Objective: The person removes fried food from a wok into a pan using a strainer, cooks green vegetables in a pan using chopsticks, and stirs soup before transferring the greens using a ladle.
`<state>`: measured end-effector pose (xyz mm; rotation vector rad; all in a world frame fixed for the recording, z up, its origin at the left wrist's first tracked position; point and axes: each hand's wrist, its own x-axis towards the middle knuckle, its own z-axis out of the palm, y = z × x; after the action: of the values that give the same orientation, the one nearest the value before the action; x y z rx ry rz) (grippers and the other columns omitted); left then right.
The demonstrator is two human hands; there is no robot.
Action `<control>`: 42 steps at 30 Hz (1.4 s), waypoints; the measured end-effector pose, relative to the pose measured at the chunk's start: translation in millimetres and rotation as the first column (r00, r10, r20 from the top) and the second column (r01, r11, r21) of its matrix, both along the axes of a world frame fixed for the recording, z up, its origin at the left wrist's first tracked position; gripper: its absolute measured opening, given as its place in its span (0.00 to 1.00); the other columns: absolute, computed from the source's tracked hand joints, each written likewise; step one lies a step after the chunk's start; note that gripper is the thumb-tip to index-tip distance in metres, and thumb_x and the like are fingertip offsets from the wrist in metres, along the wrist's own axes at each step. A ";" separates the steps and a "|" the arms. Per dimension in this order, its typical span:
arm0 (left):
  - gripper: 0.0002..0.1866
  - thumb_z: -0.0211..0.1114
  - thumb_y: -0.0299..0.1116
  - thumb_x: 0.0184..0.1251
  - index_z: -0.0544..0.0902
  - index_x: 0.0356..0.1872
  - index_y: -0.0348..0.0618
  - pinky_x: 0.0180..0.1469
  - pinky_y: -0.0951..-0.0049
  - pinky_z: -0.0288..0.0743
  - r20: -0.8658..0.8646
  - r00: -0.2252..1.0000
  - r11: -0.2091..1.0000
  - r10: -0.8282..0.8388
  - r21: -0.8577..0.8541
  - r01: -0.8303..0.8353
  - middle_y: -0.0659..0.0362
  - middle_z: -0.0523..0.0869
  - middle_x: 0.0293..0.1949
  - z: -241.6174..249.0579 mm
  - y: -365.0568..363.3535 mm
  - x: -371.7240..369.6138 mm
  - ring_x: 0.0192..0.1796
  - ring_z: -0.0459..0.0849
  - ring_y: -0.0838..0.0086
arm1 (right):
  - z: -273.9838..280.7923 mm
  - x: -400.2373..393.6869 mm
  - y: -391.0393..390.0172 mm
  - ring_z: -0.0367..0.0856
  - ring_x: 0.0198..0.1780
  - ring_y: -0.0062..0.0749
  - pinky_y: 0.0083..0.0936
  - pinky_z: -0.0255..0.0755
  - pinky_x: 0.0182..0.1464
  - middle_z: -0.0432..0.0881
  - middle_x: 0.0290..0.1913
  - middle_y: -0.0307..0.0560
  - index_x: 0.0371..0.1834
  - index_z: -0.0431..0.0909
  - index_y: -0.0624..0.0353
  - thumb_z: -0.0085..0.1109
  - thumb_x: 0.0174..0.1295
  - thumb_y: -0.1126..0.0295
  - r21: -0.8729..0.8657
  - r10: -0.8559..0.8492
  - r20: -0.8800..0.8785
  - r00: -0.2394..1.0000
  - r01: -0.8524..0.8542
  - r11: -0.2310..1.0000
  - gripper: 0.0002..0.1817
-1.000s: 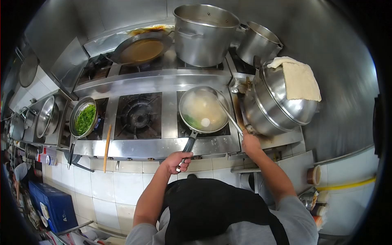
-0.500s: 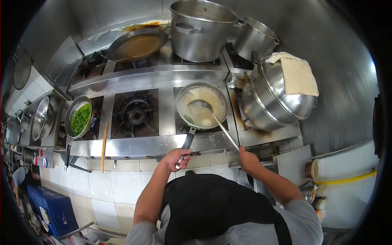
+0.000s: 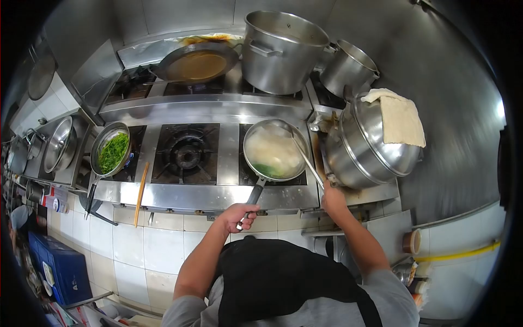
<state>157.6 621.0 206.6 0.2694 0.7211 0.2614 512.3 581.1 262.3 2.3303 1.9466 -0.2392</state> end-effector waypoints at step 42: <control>0.13 0.63 0.37 0.72 0.70 0.29 0.46 0.15 0.80 0.52 -0.008 1.000 0.999 -0.027 0.040 0.028 0.65 0.71 0.20 -9.2 3.6 -1.4 0.14 0.61 0.85 | -5.6 5.8 -27.7 0.85 0.44 0.61 0.52 0.77 0.48 0.84 0.39 0.71 0.51 0.68 0.67 0.58 0.56 0.76 -0.121 -0.075 -0.132 0.988 0.059 0.991 0.19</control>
<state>156.2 624.6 197.4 0.3184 0.7192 0.2493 518.1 553.4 256.7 2.3627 1.8569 -0.5162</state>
